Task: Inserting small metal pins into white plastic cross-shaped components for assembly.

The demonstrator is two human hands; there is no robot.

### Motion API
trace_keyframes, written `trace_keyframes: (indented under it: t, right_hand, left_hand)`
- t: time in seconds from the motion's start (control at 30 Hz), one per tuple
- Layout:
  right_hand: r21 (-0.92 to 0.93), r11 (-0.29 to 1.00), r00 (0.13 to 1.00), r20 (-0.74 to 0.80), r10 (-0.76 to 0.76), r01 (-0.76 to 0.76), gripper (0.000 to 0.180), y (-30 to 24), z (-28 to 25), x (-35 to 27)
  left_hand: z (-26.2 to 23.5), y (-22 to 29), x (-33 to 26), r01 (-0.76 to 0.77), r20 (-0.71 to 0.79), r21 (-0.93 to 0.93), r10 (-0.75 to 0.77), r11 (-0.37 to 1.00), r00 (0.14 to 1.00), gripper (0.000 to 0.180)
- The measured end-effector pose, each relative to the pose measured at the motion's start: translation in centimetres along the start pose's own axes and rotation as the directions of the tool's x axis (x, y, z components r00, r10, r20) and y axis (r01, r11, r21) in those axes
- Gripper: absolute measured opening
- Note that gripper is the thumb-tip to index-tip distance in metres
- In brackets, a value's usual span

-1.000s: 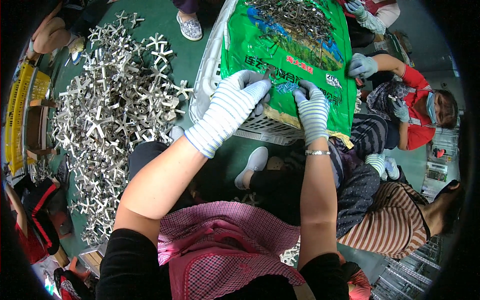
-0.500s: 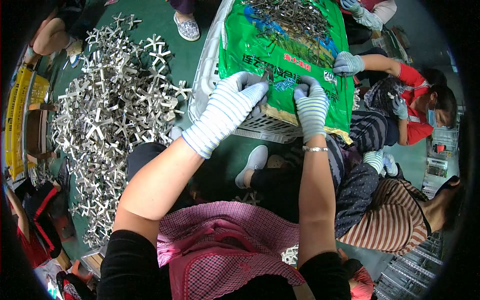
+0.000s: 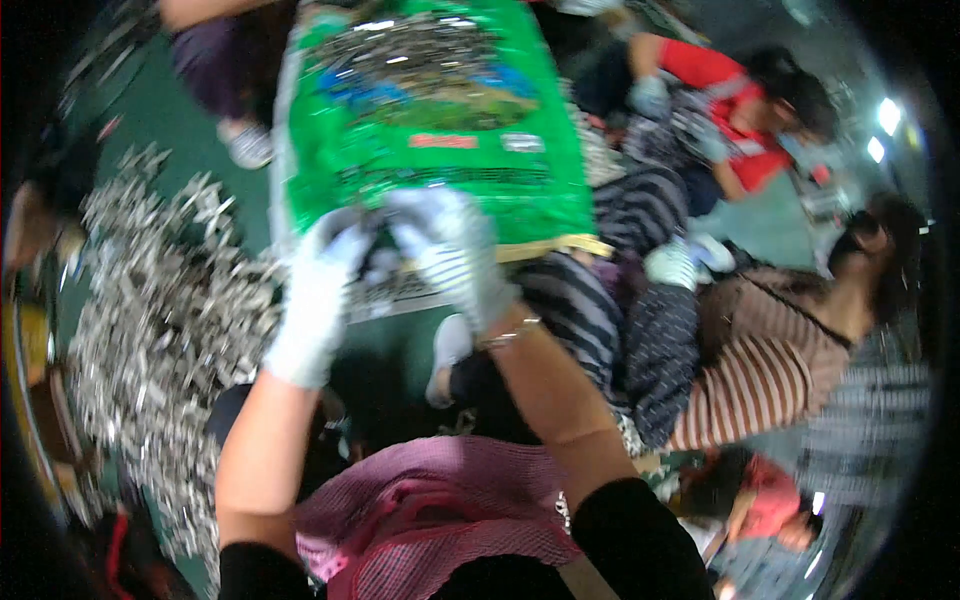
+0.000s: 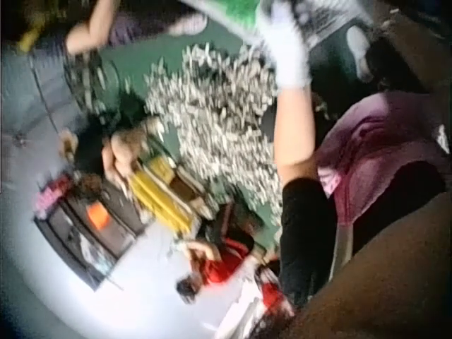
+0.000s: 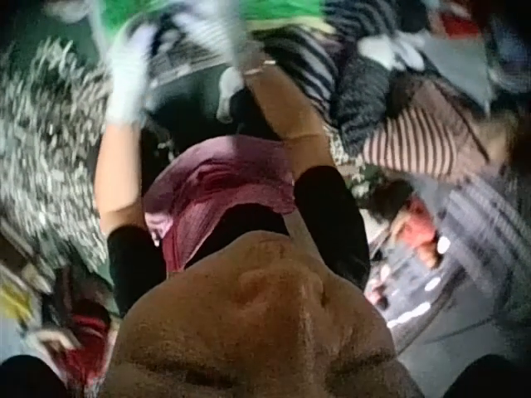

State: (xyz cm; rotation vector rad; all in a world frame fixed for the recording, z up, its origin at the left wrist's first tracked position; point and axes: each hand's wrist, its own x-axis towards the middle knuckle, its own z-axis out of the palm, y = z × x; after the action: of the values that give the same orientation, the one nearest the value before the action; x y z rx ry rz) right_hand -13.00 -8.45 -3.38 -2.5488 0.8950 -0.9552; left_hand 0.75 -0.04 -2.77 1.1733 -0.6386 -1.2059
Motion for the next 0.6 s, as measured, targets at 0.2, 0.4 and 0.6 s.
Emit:
trace_keyframes:
  t: [0.2,0.4,0.6]
  right_hand:
    - [-0.125,0.992,1.000,-0.023,-0.011,0.008,0.025,-0.3,1.8,-0.1]
    - [0.167,0.981,0.993,-0.037,0.111,-0.103,0.025,0.4,2.2,0.8]
    - [0.742,0.546,0.877,0.117,0.466,-0.389,0.031,0.4,1.9,1.0]
  left_hand:
    - [0.1,-0.4,0.9,0.080,-0.046,-0.033,-0.081,0.996,0.996,0.028]
    - [0.1,-0.3,2.4,0.019,-0.077,-0.083,-0.025,0.996,0.997,0.023]
    - [1.0,0.5,0.9,-0.009,-0.078,-0.055,0.004,0.998,0.997,0.021]
